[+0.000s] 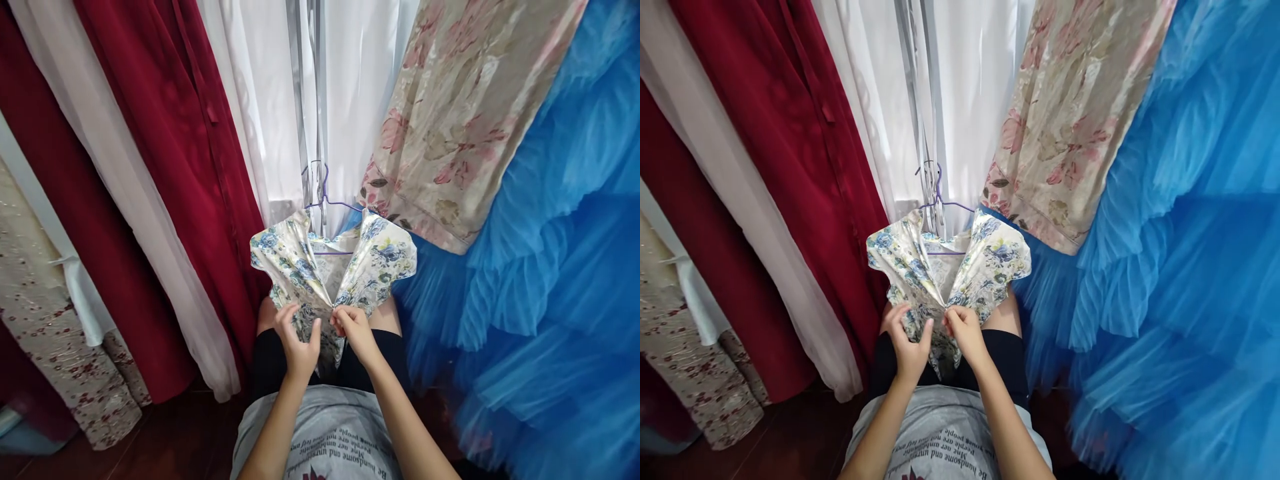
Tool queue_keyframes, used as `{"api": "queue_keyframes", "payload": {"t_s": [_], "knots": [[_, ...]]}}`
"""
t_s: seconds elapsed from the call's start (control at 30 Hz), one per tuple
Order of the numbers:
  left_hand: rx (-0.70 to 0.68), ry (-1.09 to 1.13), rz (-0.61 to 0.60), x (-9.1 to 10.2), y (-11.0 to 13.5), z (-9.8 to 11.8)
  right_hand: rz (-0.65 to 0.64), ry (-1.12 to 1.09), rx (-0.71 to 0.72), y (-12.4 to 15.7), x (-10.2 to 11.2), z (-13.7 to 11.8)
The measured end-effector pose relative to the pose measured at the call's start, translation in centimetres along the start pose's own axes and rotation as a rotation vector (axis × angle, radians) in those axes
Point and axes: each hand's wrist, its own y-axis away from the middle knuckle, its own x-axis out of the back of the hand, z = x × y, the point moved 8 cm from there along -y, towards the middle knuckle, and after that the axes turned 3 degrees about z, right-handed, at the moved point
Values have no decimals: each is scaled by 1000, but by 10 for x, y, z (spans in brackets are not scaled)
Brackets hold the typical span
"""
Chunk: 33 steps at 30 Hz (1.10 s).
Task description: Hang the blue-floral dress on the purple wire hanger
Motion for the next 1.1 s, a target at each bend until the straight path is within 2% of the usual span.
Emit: {"api": "queue_keyframes", "payload": {"t_s": [0.03, 0.1, 0.17, 0.23, 0.33, 0.43, 0.57, 0.73, 0.8, 0.9, 1.0, 1.07, 1.1], "knots": [[-21, 31, -101, -14, 0, 6, -21, 4, -3, 0, -1, 0], [30, 80, -273, -41, 3, 10, -64, 11, -31, 2, -2, -1], [135, 93, -343, -58, 5, 9, -98, 5, -84, 4, 0, -3], [191, 110, -360, -65, 4, 11, -103, -17, -133, 7, 4, -7], [177, 163, -441, -67, 3, 21, -80, -27, -166, 5, 14, -15], [175, 163, -546, -68, 4, 26, -42, -19, -156, -12, 23, -32], [184, 151, -609, -72, 3, 30, 10, -57, -46, -55, 24, -78], [172, 65, -679, -71, 1, 36, -33, -57, 4, -102, 5, -139], [149, 14, -717, -68, 4, 38, -6, -81, 35, -113, 2, -158], [141, 12, -751, -68, 13, 38, 29, -118, 83, -120, 2, -176], [155, 103, -768, -72, 12, 35, 26, -94, 138, -116, 3, -182], [140, 174, -748, -72, -6, 39, 27, -73, 191, -108, 6, -183], [116, 196, -699, -70, -22, 42, 31, -61, 213, -103, 7, -183]]}}
